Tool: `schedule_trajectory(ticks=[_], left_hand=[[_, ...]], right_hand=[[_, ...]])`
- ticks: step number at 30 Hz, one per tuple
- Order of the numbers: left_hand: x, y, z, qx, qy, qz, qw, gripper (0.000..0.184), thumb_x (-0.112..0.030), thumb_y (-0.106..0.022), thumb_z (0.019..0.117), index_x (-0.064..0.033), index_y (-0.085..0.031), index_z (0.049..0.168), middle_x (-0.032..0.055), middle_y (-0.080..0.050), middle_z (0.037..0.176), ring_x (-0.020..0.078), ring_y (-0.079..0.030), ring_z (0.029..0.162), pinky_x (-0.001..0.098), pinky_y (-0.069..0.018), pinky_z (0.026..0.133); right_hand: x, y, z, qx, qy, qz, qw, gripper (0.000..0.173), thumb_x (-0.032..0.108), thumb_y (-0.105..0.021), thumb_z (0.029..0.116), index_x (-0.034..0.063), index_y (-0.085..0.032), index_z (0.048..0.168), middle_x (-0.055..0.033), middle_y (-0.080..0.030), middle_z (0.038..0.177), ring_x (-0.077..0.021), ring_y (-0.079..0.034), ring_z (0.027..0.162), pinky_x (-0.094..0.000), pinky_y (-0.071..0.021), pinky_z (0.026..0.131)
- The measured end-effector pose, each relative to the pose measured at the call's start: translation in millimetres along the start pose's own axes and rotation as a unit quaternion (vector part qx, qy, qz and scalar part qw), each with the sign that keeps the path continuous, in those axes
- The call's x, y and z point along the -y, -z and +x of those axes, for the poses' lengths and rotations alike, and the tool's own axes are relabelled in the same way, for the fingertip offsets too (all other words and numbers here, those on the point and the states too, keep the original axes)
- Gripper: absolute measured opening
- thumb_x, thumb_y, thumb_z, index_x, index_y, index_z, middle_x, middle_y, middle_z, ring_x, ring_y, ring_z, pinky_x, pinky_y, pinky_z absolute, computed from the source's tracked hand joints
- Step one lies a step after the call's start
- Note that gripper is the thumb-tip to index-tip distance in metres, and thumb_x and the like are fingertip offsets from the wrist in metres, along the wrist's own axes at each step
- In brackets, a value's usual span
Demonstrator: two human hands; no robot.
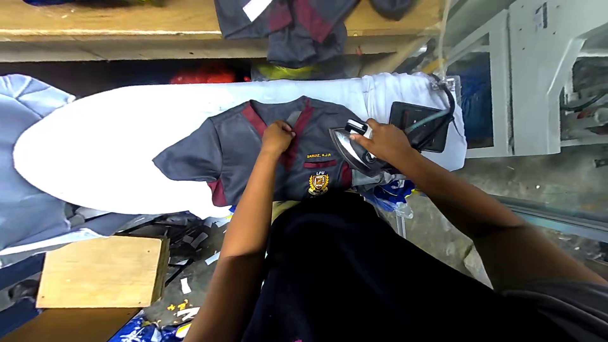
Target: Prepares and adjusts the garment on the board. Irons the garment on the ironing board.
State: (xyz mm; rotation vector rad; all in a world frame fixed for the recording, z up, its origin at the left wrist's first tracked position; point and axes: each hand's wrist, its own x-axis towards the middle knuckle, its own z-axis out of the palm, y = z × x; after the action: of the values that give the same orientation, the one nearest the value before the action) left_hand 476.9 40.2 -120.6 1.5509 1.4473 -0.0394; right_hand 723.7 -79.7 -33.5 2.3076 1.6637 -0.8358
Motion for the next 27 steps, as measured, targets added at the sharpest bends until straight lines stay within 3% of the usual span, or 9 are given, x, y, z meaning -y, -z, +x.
schedule_trajectory(ticks=[3, 6, 10, 13, 19, 27], left_hand=[[2.4, -0.9, 0.0, -0.007, -0.009, -0.018, 1.000, 0.034, -0.014, -0.066, 0.0996, 0.0052, -0.061, 0.127, 0.0272, -0.067, 0.120, 0.0426, -0.063, 0.118, 0.0614, -0.0464, 0.104], [4.7, -1.8, 1.9, -0.013, -0.005, -0.015, 1.000, 0.034, -0.015, -0.066, 0.0995, 0.0039, -0.062, 0.127, 0.0260, -0.068, 0.120, 0.0408, -0.063, 0.119, 0.0601, -0.0460, 0.105], [4.0, -1.4, 1.8, -0.023, -0.007, -0.007, 1.000, 0.036, -0.015, -0.068, 0.0979, 0.0026, -0.062, 0.129, 0.0259, -0.067, 0.122, 0.0413, -0.063, 0.119, 0.0607, -0.0464, 0.105], [4.0, -2.6, 2.6, -0.028, -0.010, -0.008, 1.000, 0.037, -0.014, -0.069, 0.0972, 0.0025, -0.062, 0.129, 0.0265, -0.067, 0.122, 0.0420, -0.063, 0.120, 0.0605, -0.0465, 0.105], [4.4, -2.8, -1.0, -0.025, -0.002, -0.013, 1.000, 0.037, -0.014, -0.070, 0.0973, 0.0024, -0.061, 0.129, 0.0247, -0.068, 0.121, 0.0411, -0.064, 0.118, 0.0606, -0.0472, 0.103], [4.9, -4.4, 0.3, -0.023, 0.006, 0.010, 1.000, 0.035, -0.017, -0.068, 0.0982, 0.0006, -0.062, 0.129, 0.0237, -0.069, 0.120, 0.0425, -0.064, 0.118, 0.0637, -0.0468, 0.102]], right_hand=[[9.3, 5.8, 13.0, -0.027, -0.042, 0.021, 0.999, 0.069, 0.062, -0.048, 0.1033, 0.0027, -0.056, 0.138, -0.0288, -0.069, 0.108, -0.0494, -0.068, 0.103, -0.0663, -0.0519, 0.084], [29.6, 20.4, 41.9, -0.054, -0.066, 0.071, 0.994, 0.070, 0.061, -0.049, 0.1030, 0.0026, -0.055, 0.140, -0.0295, -0.067, 0.118, -0.0484, -0.066, 0.112, -0.0675, -0.0505, 0.090], [45.1, 30.5, 67.5, -0.053, -0.042, 0.077, 0.995, 0.071, 0.063, -0.049, 0.1025, 0.0046, -0.055, 0.142, -0.0255, -0.066, 0.124, -0.0437, -0.065, 0.117, -0.0641, -0.0511, 0.093], [42.6, 22.8, 49.6, -0.028, 0.011, 0.039, 0.999, 0.071, 0.062, -0.049, 0.1026, 0.0042, -0.054, 0.143, -0.0264, -0.068, 0.117, -0.0456, -0.067, 0.111, -0.0652, -0.0518, 0.089], [-6.1, -8.5, -11.9, 0.015, 0.084, -0.032, 0.996, 0.065, 0.058, -0.053, 0.1029, -0.0005, -0.059, 0.131, -0.0292, -0.069, 0.100, -0.0506, -0.069, 0.097, -0.0671, -0.0529, 0.080], [-20.2, -8.3, -17.5, 0.019, 0.060, -0.040, 0.997, 0.067, 0.060, -0.052, 0.1027, 0.0010, -0.059, 0.133, -0.0282, -0.070, 0.104, -0.0497, -0.069, 0.100, -0.0654, -0.0528, 0.081]])
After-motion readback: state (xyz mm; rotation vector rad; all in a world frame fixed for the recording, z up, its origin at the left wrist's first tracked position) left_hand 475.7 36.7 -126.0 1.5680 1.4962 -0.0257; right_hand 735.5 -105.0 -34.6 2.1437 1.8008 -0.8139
